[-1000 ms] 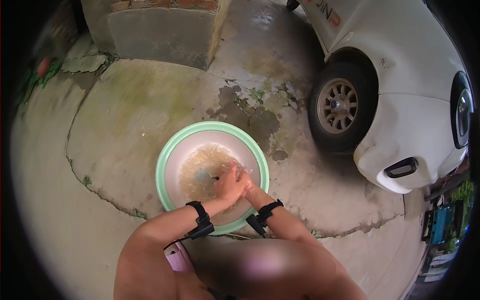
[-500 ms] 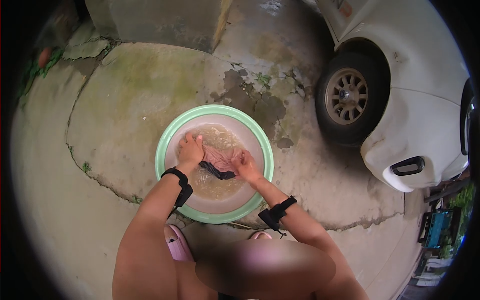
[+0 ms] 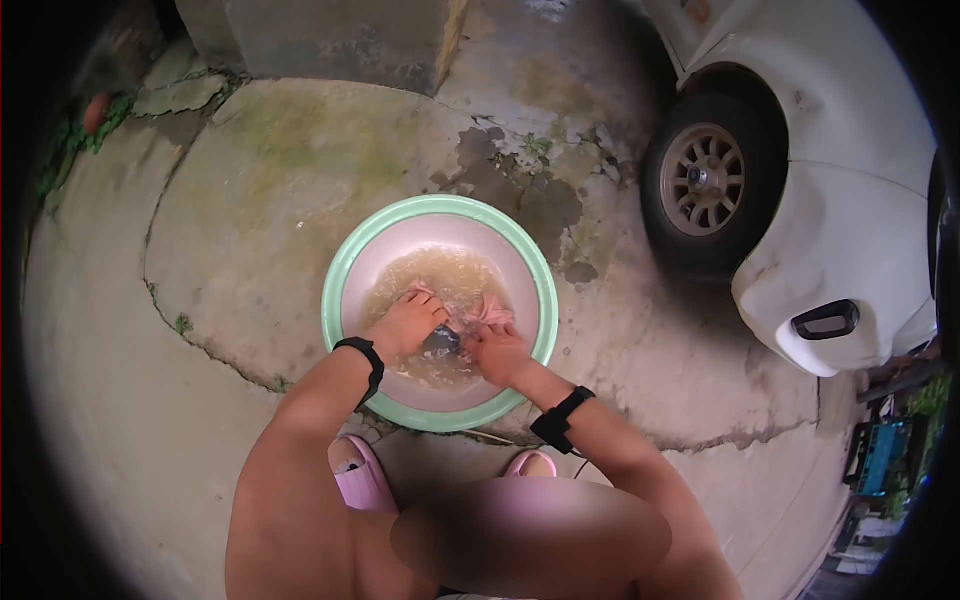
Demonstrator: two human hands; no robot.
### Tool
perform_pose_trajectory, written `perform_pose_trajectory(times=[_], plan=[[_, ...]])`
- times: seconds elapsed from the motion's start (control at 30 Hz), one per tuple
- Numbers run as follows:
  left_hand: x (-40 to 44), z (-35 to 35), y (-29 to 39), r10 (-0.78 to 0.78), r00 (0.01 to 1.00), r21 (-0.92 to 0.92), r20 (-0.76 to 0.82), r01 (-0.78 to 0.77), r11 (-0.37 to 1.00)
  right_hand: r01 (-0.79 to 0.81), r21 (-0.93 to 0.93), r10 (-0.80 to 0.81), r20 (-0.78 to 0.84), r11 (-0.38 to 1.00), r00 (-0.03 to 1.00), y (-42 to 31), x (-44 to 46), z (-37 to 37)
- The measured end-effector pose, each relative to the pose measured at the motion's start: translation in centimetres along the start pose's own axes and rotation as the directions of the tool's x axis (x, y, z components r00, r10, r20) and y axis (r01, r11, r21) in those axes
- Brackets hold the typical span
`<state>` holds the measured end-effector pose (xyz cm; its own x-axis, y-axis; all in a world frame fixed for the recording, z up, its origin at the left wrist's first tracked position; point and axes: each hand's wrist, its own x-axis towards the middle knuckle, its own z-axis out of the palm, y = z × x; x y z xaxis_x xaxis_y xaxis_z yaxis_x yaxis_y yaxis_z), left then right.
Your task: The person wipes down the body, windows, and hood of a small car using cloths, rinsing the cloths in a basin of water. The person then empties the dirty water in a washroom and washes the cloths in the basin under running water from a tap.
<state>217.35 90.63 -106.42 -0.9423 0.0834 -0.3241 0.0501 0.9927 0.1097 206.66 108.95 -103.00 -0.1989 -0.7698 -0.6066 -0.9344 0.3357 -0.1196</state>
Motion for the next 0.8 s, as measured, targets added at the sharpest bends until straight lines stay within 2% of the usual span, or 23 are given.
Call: perform_pose_trajectory(times=[0.03,0.07,0.13,0.17,0.2,0.23,0.27,0.3,0.33,0.37,0.4,0.43,0.5,0.53,0.57,0.63,0.67,0.73,0.77,0.8], plan=[[-0.1,-0.8,0.6,-0.032,0.99,-0.112,0.135,0.047,0.993,-0.028,0.055,0.033,-0.085,0.998,0.996,0.7,0.5,0.6],[0.0,-1.3,1.0,-0.034,0.99,-0.114,0.137,0.05,0.992,-0.025,0.054,0.03,-0.083,0.998,0.996,1.1,1.0,1.1],[0.4,-2.5,1.7,-0.209,0.955,-0.226,0.208,0.255,0.94,0.018,-0.142,-0.073,-0.389,0.99,0.918,1.7,1.9,1.4],[0.6,-3.7,2.4,-0.214,0.954,-0.223,0.209,0.26,0.94,0.022,-0.142,-0.077,-0.392,0.99,0.917,1.5,1.7,-0.2],[0.7,-5.1,3.5,-0.246,0.951,-0.265,0.189,0.291,0.919,0.107,0.131,-0.046,-0.398,0.986,0.916,1.0,0.7,-3.0],[0.6,-5.6,4.2,-0.279,0.945,-0.312,0.17,0.32,0.894,0.182,0.391,-0.017,-0.39,0.902,0.921,0.8,-0.1,-5.2],[0.2,-5.1,4.7,-0.312,0.949,-0.426,-0.042,0.266,0.865,0.184,0.388,-0.022,-0.386,0.903,0.922,1.0,-0.3,-6.4],[0.6,-4.6,4.0,-0.313,0.949,-0.427,-0.039,0.267,0.864,0.288,0.411,-0.024,-0.54,0.865,0.842,1.2,-0.5,-7.3],[1.4,-4.4,2.4,-0.256,0.964,-0.775,0.069,0.214,0.595,0.392,0.413,-0.01,-0.678,0.822,0.735,1.6,-0.8,-8.2],[1.9,-4.3,1.2,-0.157,0.977,-0.965,0.144,0.174,0.197,0.391,0.418,-0.008,-0.675,0.82,0.738,1.8,-1.6,-9.3],[1.7,-4.4,0.6,-0.123,0.981,-0.932,-0.148,-0.097,0.35,0.318,0.454,0.06,-0.644,0.832,0.763,2.0,-2.4,-10.3],[1.7,-4.7,-0.1,-0.125,0.982,-0.932,-0.145,-0.093,0.349,0.244,0.486,0.127,-0.61,0.839,0.782,2.3,-3.0,-10.8],[1.3,-6.3,-1.0,-0.075,0.989,-0.857,-0.128,-0.072,0.51,0.254,0.515,0.157,-0.626,0.819,0.764,3.4,-3.0,-10.4],[0.5,-7.5,-0.9,-0.096,0.969,-0.816,-0.229,-0.137,0.562,0.262,0.542,0.187,-0.638,0.799,0.747,3.9,-3.0,-10.1],[0.5,-7.5,-1.6,-0.099,0.969,-0.817,-0.226,-0.133,0.561,0.263,0.543,0.185,-0.636,0.798,0.749,4.1,-3.3,-10.0],[1.1,-7.8,-3.8,-0.157,0.967,-0.893,-0.202,-0.116,0.434,0.207,0.564,0.182,-0.554,0.799,0.812,4.5,-3.7,-9.8],[1.1,-8.7,-4.3,-0.156,0.968,-0.895,-0.199,-0.114,0.431,0.203,0.567,0.183,-0.55,0.798,0.815,4.5,-3.8,-9.7],[-0.1,-11.9,-5.1,-0.155,0.966,-0.955,-0.209,-0.168,0.246,0.171,0.508,0.198,-0.593,0.844,0.781,4.6,-3.7,-9.5],[-0.3,-13.2,-5.0,-0.155,0.966,-0.956,-0.207,-0.165,0.244,0.171,0.51,0.198,-0.59,0.843,0.782,4.5,-3.8,-9.9],[-0.3,-14.2,-4.7,-0.255,0.948,-0.977,-0.188,-0.153,0.151,0.185,0.495,0.218,-0.648,0.849,0.73,4.3,-4.1,-10.8]])
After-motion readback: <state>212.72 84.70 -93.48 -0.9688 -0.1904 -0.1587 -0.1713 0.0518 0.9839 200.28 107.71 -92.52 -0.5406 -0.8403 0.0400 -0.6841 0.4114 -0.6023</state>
